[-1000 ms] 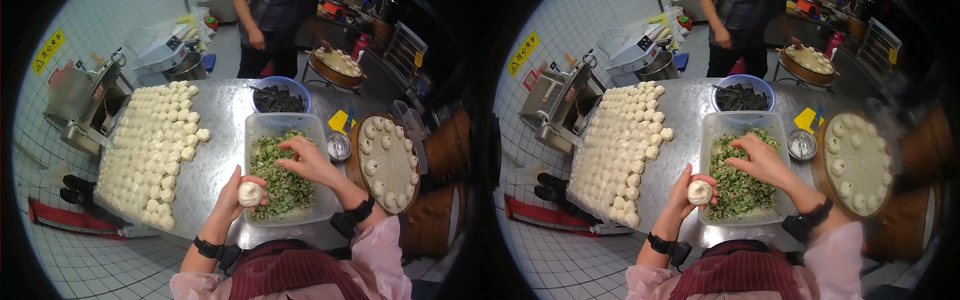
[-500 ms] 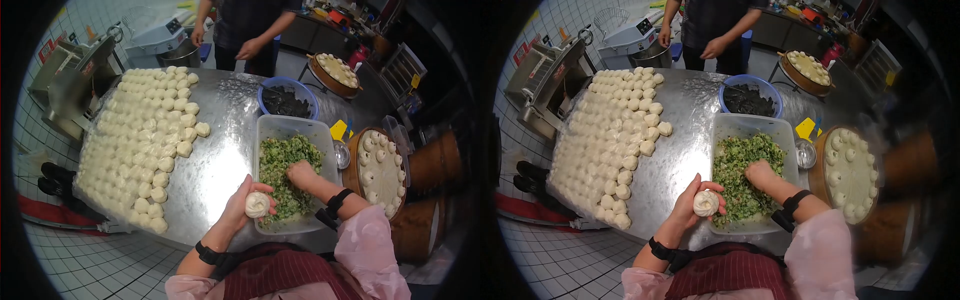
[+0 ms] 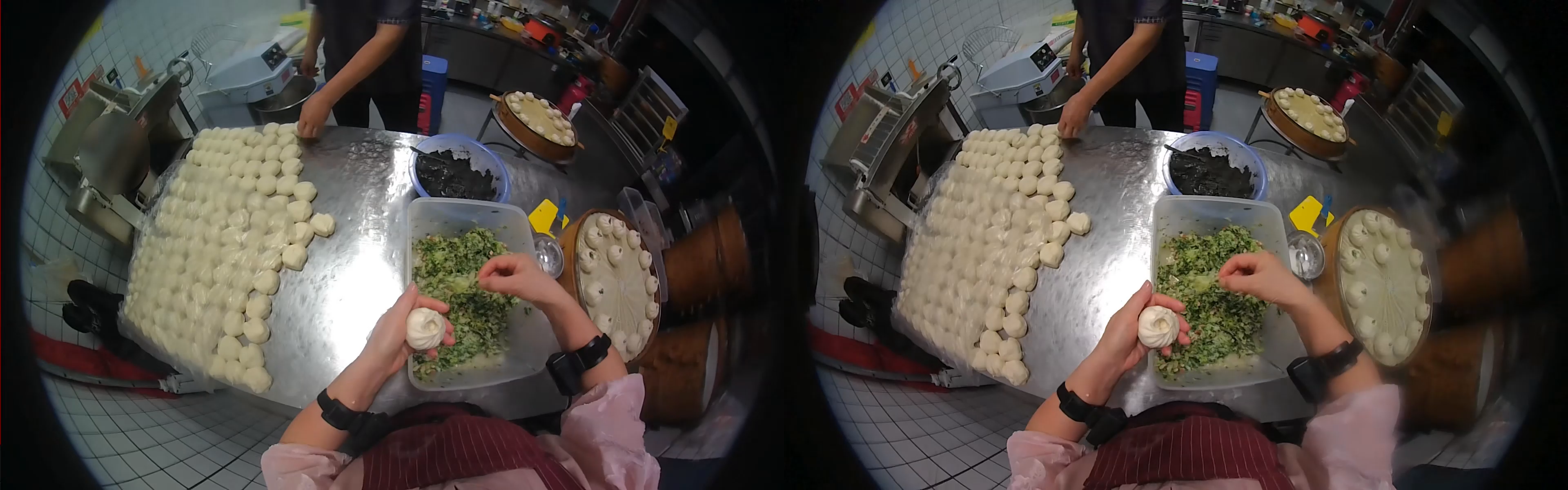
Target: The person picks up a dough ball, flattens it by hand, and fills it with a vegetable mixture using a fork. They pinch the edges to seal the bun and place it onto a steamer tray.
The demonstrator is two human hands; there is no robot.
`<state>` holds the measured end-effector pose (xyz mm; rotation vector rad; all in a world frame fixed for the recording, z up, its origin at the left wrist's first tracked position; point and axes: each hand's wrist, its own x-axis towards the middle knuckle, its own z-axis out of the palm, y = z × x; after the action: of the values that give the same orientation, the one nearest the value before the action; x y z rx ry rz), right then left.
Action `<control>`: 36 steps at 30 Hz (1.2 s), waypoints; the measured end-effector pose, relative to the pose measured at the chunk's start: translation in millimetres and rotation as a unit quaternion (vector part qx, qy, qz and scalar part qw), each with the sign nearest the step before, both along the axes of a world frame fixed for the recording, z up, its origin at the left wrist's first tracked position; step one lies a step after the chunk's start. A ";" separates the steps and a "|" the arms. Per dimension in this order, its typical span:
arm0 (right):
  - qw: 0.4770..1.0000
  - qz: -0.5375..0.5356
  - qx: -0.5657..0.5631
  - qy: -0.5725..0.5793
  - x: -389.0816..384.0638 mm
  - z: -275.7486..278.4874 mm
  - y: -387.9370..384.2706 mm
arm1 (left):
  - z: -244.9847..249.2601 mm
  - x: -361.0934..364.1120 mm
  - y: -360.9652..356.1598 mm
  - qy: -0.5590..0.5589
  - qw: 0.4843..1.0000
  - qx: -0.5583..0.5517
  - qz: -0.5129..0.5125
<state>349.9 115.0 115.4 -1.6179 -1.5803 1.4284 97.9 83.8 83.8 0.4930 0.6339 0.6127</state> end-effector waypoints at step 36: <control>0.847 0.148 0.214 -0.464 18.1 -64.6 30.1 | -0.6 -1.4 -25.0 0.049 0.995 -0.020 0.085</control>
<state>368.0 145.1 50.8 -1.9281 -2.5240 0.2486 96.5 58.8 83.2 0.4366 0.7860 0.7389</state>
